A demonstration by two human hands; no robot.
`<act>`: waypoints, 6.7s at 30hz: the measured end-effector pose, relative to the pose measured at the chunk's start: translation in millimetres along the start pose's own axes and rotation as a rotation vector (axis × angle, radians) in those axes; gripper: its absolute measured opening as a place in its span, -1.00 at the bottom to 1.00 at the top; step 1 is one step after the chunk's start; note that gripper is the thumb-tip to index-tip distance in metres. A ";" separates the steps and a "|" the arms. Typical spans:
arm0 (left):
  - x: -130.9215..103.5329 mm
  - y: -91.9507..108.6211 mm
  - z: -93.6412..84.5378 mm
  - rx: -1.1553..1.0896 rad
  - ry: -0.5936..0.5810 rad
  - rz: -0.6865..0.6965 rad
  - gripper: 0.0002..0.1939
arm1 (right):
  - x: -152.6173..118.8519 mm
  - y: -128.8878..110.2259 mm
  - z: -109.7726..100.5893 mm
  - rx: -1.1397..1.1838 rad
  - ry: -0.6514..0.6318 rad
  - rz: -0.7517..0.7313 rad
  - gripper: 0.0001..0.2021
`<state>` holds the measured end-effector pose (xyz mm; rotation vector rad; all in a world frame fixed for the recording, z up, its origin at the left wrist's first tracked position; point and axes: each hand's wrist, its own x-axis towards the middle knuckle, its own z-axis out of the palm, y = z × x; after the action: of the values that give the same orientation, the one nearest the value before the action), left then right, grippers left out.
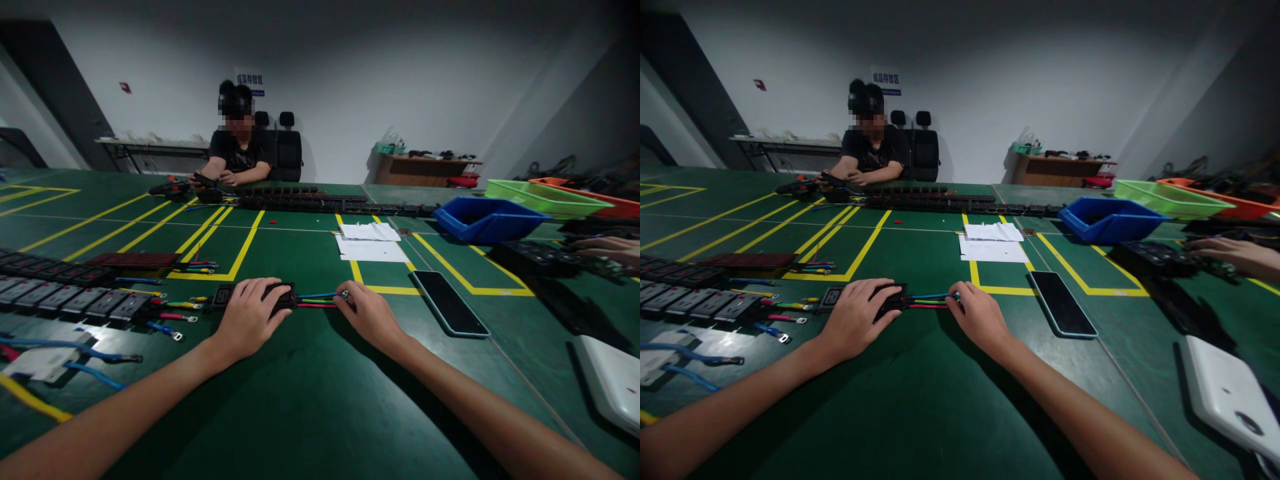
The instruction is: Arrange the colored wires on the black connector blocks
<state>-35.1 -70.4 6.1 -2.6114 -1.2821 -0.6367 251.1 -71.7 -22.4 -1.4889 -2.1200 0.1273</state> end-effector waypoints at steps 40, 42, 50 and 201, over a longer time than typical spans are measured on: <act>-5.9 -0.5 1.4 0.047 0.162 -0.042 -0.61 | -0.5 -1.1 -10.8 0.312 0.146 0.044 -0.45; -5.6 -0.4 1.2 0.039 0.140 -0.047 -0.61 | -1.2 -2.5 -11.4 0.303 0.156 0.023 -0.46; -2.1 0.9 -0.9 0.001 0.022 -0.005 -0.59 | 1.3 -1.5 -8.6 0.288 0.126 0.059 -0.54; -1.2 0.6 -1.1 0.006 0.019 -0.038 -0.59 | 0.6 -0.6 -8.7 0.005 -0.072 0.193 -0.55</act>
<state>-35.6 -72.0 6.6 -2.5751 -1.3294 -0.6617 254.6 -73.3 -14.5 -1.7073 -2.0257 0.2594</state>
